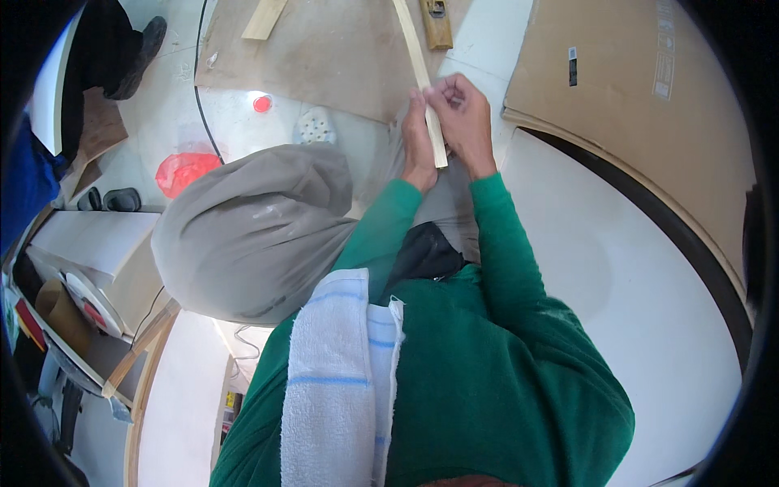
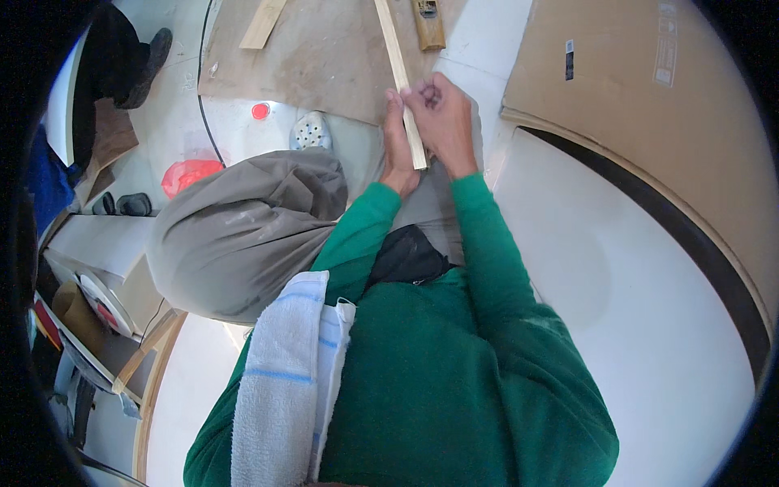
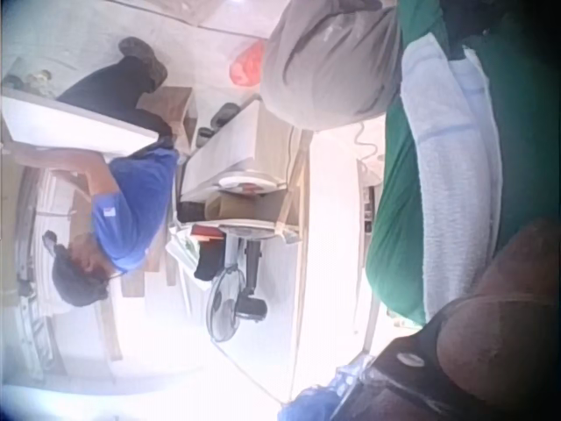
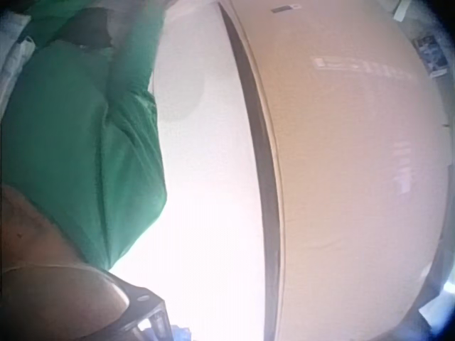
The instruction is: The person planes a thin wooden strip, then positions it against a larger wooden panel and secures it with screws using a cordless drill. The person also retrieves screws from a container and aligns the strip before fastening.
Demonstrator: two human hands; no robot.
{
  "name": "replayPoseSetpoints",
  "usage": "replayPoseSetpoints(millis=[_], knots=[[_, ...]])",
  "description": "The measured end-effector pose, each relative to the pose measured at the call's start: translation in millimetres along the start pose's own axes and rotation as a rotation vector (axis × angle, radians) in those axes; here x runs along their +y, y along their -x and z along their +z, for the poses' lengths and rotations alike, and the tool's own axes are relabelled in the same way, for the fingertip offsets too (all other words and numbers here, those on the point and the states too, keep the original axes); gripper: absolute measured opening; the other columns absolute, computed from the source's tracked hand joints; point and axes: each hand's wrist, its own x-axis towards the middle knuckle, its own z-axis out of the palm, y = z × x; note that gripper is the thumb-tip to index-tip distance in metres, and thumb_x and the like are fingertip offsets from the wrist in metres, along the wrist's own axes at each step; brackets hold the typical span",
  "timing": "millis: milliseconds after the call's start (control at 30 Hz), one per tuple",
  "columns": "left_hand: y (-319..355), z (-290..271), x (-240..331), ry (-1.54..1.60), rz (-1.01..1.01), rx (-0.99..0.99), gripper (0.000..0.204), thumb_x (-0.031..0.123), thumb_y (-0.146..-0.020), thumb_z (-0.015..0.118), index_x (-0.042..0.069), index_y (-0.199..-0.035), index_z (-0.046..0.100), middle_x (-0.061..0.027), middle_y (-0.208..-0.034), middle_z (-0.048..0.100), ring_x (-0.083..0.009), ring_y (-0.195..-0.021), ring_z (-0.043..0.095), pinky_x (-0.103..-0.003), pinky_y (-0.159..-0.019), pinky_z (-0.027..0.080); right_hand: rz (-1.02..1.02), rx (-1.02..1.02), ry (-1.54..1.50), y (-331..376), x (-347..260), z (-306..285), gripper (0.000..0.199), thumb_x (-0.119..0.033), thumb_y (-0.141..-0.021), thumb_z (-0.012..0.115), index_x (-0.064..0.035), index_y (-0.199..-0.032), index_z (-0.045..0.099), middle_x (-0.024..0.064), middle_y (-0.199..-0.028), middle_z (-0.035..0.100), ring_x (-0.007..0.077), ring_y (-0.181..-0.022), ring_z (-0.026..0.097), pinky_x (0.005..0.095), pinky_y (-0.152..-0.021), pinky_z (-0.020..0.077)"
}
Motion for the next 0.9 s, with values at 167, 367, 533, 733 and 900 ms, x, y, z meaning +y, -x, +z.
replayPoseSetpoints(millis=[167, 367, 533, 733, 900], knots=[[0.8, -9.3, 6.8, -0.076, -0.189, -0.057, 0.067, 0.079, -0.111, 0.044, 0.015, -0.097, 0.062, 0.0006, -0.068, 0.055, -0.0149, -0.053, 0.053, -0.033, -0.047, 0.042, -0.027, 0.066, 0.091, -60.6, -2.8, 15.6, 0.032, -0.027, -0.102, 0.081, 0.0022, -0.095, 0.071, 0.0042, -0.086, 0.068, 0.0116, -0.08, 0.058, 0.0331, -0.074, 0.0531], [-9.2, 6.0, -2.3, -0.017, -0.05, 0.054, 0.066, 0.076, -0.111, 0.047, 0.013, -0.097, 0.059, -0.001, -0.075, 0.056, -0.0133, -0.056, 0.054, -0.031, -0.049, 0.043, -0.06, -0.017, 0.117, 6.4, 10.1, -7.7, 0.028, -0.025, -0.107, 0.076, 0.0007, -0.101, 0.067, 0.0019, -0.09, 0.067, 0.0099, -0.085, 0.057, 0.0305, -0.078, 0.0518], [-7.8, -3.2, 4.8, -0.073, -0.167, 0.0, 0.069, 0.078, -0.11, 0.047, 0.012, -0.097, 0.061, -0.0022, -0.079, 0.058, -0.0129, -0.06, 0.056, -0.031, -0.052, 0.046, 0.175, -0.091, -0.091, 98.0, 14.7, -30.7, 0.02, -0.02, -0.105, 0.078, -0.0023, -0.102, 0.07, 0.0008, -0.085, 0.065, 0.0092, -0.078, 0.058, 0.0302, -0.069, 0.0489], [-7.1, -7.0, 10.1, -0.002, -0.154, -0.076, 0.075, 0.083, -0.107, 0.048, 0.01, -0.119, 0.061, -0.0052, -0.088, 0.063, -0.0151, -0.069, 0.063, -0.032, -0.055, 0.05, 0.004, -0.174, -0.342, 46.7, 16.8, -33.5, 0.014, -0.017, -0.103, 0.083, -0.0061, -0.106, 0.075, -0.0061, -0.089, 0.066, 0.0044, -0.08, 0.057, 0.0244, -0.066, 0.0459], [-13.2, -13.4, 16.4, 0.063, -0.186, -0.147, 0.075, 0.084, -0.107, 0.046, 0.012, -0.118, 0.063, -0.0033, -0.085, 0.061, -0.0143, -0.066, 0.061, -0.031, -0.05, 0.046, 0.257, -0.366, -0.465, 10.4, 25.3, -21.3, 0.02, -0.022, -0.101, 0.087, -0.0082, -0.1, 0.073, -0.0039, -0.085, 0.066, 0.0042, -0.07, 0.058, 0.0228, -0.059, 0.0461]])
